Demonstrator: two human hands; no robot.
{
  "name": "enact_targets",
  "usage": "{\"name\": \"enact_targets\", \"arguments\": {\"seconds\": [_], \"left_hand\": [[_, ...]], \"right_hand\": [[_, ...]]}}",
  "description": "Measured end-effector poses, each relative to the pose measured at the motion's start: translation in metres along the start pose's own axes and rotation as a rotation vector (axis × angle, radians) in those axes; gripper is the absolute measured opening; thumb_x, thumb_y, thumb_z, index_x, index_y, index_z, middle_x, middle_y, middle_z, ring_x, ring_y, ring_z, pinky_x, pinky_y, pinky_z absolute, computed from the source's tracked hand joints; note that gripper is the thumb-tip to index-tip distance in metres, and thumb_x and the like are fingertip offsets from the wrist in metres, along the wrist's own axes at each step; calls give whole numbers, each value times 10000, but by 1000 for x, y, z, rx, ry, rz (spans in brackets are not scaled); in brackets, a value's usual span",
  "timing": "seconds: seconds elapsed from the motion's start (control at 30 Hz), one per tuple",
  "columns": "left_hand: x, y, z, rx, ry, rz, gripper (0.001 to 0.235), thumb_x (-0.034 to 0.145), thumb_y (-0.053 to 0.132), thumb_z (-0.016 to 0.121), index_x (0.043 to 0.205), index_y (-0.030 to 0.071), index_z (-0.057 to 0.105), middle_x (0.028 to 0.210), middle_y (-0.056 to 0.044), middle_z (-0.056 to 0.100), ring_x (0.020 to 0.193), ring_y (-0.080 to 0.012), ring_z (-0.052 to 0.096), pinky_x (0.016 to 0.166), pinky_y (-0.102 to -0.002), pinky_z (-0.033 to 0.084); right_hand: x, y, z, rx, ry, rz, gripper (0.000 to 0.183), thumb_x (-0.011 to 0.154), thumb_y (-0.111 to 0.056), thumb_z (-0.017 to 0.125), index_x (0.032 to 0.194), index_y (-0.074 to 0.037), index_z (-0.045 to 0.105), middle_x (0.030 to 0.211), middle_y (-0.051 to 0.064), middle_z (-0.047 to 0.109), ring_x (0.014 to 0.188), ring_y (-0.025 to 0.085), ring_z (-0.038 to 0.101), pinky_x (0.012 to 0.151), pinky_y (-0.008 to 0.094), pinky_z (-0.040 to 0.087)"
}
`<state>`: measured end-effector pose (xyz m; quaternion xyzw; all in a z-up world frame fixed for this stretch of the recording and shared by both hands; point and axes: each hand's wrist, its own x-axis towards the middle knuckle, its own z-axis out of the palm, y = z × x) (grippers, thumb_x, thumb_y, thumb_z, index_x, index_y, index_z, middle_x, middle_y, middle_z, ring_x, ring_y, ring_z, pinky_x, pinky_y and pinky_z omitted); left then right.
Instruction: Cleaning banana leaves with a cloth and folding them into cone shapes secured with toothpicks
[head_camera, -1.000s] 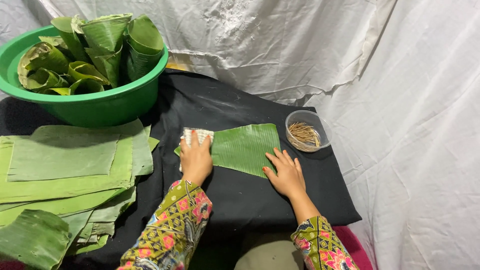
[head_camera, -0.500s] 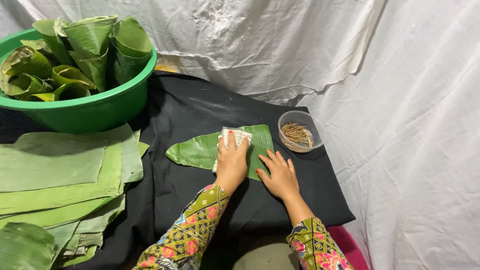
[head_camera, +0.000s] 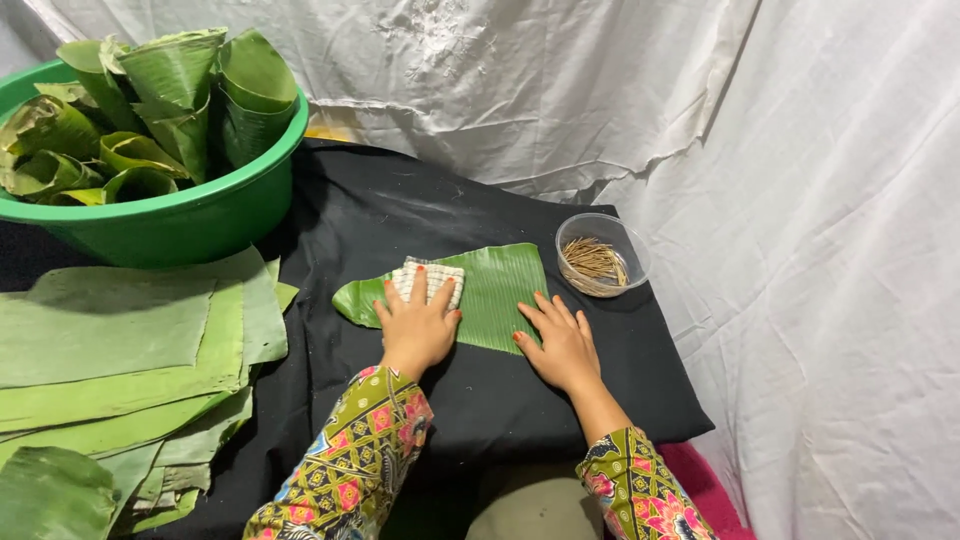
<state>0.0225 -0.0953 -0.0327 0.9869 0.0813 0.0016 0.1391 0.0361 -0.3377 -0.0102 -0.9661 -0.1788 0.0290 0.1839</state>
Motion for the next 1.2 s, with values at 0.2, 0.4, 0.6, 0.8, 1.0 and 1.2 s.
{"name": "enact_targets", "arguments": {"seconds": [0.2,0.4,0.6,0.8,1.0,1.2], "left_hand": [[-5,-24,-6,18,26,-49,548,1000,538,417,1528,395,395,1678,-71,217,1447,-605,156,1113,-757,192],[-7,-40,-11,1,81,-59,511,1018,442,440,1522,360,433,1650,-90,293,1426,-624,198,1144,-670,286],[13,-77,0,-113,174,-106,517,959,174,506,1459,302,536,1615,-101,367,1390,-588,309,970,-646,524],[5,-30,-28,-164,399,-60,549,914,49,485,1442,178,563,1506,-191,486,1275,-574,439,865,-644,569],[-5,47,-18,-202,395,164,539,887,18,496,1410,121,570,1488,-261,474,1256,-627,427,812,-674,564],[-1,55,1,-51,80,129,563,956,526,524,1490,359,465,1640,-114,292,1438,-615,188,1142,-734,190]], "right_hand": [[1,3,3,-4,13,-12,543,992,-511,517,1490,-295,496,1618,59,376,1528,322,253,1221,616,131],[0,-2,-2,-8,1,4,537,991,-521,504,1487,-314,499,1622,34,374,1529,309,255,1222,610,135],[0,-3,-1,-58,-8,-4,539,993,-505,505,1488,-292,489,1625,47,366,1525,315,266,1222,613,159],[0,-4,-4,-50,-44,19,549,996,-527,469,1500,-308,468,1649,13,322,1539,290,232,1233,595,136],[2,-3,-2,-21,-45,27,558,1001,-549,456,1501,-302,472,1643,17,329,1541,288,219,1234,592,113],[-2,-11,-11,0,-57,31,565,1003,-536,465,1506,-279,474,1639,39,340,1543,301,218,1237,584,104]]}}
